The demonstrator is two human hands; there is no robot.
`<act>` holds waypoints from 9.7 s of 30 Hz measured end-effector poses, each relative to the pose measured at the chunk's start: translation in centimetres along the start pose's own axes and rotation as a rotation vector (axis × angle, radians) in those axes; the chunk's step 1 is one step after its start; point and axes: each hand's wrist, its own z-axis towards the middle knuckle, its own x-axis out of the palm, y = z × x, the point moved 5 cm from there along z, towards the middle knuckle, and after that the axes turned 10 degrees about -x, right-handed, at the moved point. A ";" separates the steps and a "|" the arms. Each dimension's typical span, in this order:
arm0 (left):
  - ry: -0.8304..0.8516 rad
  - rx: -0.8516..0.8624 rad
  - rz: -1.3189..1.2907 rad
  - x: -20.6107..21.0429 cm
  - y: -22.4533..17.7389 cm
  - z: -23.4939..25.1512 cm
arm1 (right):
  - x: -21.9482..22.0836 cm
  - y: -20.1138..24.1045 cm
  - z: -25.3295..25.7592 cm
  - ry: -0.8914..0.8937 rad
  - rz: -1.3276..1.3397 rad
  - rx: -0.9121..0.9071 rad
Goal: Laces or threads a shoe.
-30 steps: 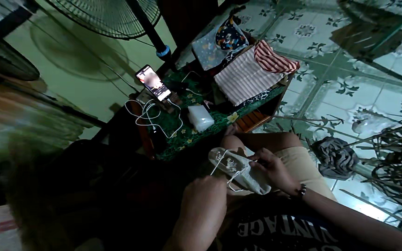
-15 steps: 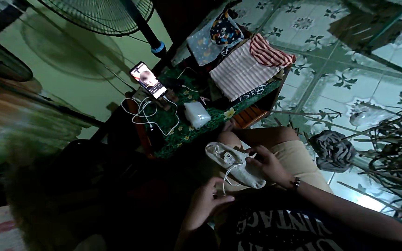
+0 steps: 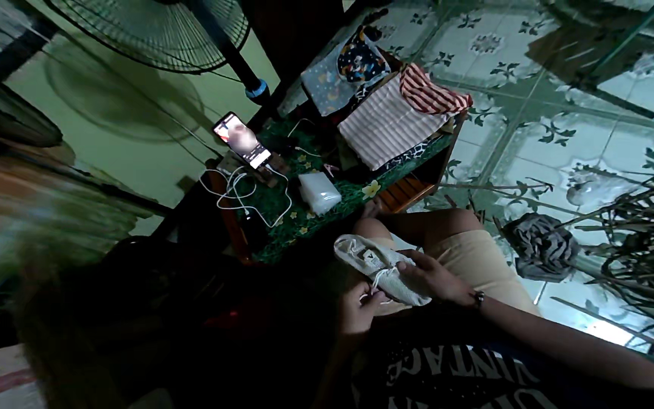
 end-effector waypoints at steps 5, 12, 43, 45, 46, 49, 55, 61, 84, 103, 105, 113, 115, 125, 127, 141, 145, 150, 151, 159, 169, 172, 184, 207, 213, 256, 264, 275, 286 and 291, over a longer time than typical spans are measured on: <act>0.262 0.091 -0.307 -4.4 -4.9 -2.9 | -0.4 0.1 0.2 -0.077 0.043 -0.003; 0.197 0.336 -0.318 -13.1 -10.5 -7.0 | -0.4 0.2 0.5 -0.112 0.055 0.042; -0.030 0.635 0.556 -12.7 -28.1 -8.1 | 4.0 22.4 0.1 0.268 0.214 -0.680; -0.035 0.670 0.502 -12.7 -28.3 -8.0 | 3.9 22.8 -0.1 0.250 0.222 -0.710; -0.031 0.691 0.469 -12.6 -28.4 -8.0 | 3.7 23.1 -0.2 0.220 0.191 -0.744; -0.045 0.706 0.406 -12.9 -28.5 -8.0 | 2.9 24.1 -0.5 0.158 0.128 -0.816; -0.010 0.690 0.319 -13.3 -27.8 -7.5 | 1.8 25.4 -1.5 0.258 0.193 -0.767; 0.074 0.812 0.066 -13.3 -27.0 -7.8 | 0.6 27.4 -1.7 0.286 0.288 -0.761; 0.176 0.976 0.019 -8.5 -24.7 -8.3 | 5.2 26.4 -1.1 0.393 -0.906 -0.693; 0.019 1.234 0.146 -5.9 -24.0 -8.9 | 4.8 24.5 -1.4 0.531 -1.069 -0.406; -0.009 1.246 0.032 -6.3 -23.8 -8.9 | 3.8 24.4 -1.3 0.560 -0.840 -0.520; -0.121 1.214 -0.141 -7.4 -24.3 -9.8 | 1.7 27.3 -2.3 0.606 -0.156 -0.784; -0.093 1.214 -0.169 -7.4 -24.7 -10.1 | 1.8 27.6 -2.5 0.608 -0.168 -0.824; 0.195 1.163 -0.179 -6.5 -23.7 -9.2 | 2.2 25.8 -2.3 0.767 -0.036 -0.755; 0.209 1.143 -0.202 -6.5 -23.5 -9.0 | 2.1 25.7 -2.3 0.734 -0.085 -0.753; -0.187 0.435 0.009 -3.5 -6.1 -1.0 | 2.2 29.4 -0.7 0.334 -0.057 -0.867; -0.231 0.385 0.131 -1.5 -4.5 -0.7 | 3.5 29.8 -0.5 0.389 0.008 -0.884; -0.263 0.398 0.260 0.1 -4.0 -0.3 | 3.3 29.7 -0.4 0.314 -0.032 -0.853; -0.265 0.423 0.266 0.3 -3.8 -0.3 | 2.6 29.5 0.1 0.282 -0.031 -0.832; -0.276 0.553 0.253 0.1 -2.9 0.6 | -1.1 29.1 -0.8 0.188 0.006 -0.795; -0.319 0.530 0.433 0.7 -4.5 -0.4 | -0.5 26.7 -8.2 0.736 0.050 -0.739; -0.353 0.610 0.448 1.3 -4.5 -1.1 | -0.4 25.9 -9.0 0.775 0.059 -0.684; -0.391 0.732 0.353 2.9 -3.6 -0.1 | 2.0 23.2 -10.5 0.997 -0.111 -0.636; -0.211 0.680 0.084 0.6 -2.2 1.0 | -9.6 25.8 -0.1 0.116 -0.643 -0.759; 0.057 0.676 -0.087 -4.0 -2.6 1.3 | -9.3 26.7 2.5 0.096 -0.493 -0.795; 0.047 0.438 0.307 -5.0 -3.8 4.1 | 5.6 4.5 -1.9 0.748 -0.720 -0.601; -0.022 0.404 0.051 -4.8 -3.3 3.9 | 4.9 5.0 -1.5 0.689 -0.557 -0.498; -0.015 0.527 -0.132 -2.9 -1.0 2.3 | -1.1 27.8 2.2 0.186 -0.265 -0.888; -0.204 0.518 0.259 -2.7 -2.0 0.4 | -2.1 33.9 1.7 0.150 -0.427 -1.079; -0.110 0.514 0.246 -2.7 -2.4 0.9 | -3.7 34.2 0.9 0.122 -0.432 -1.051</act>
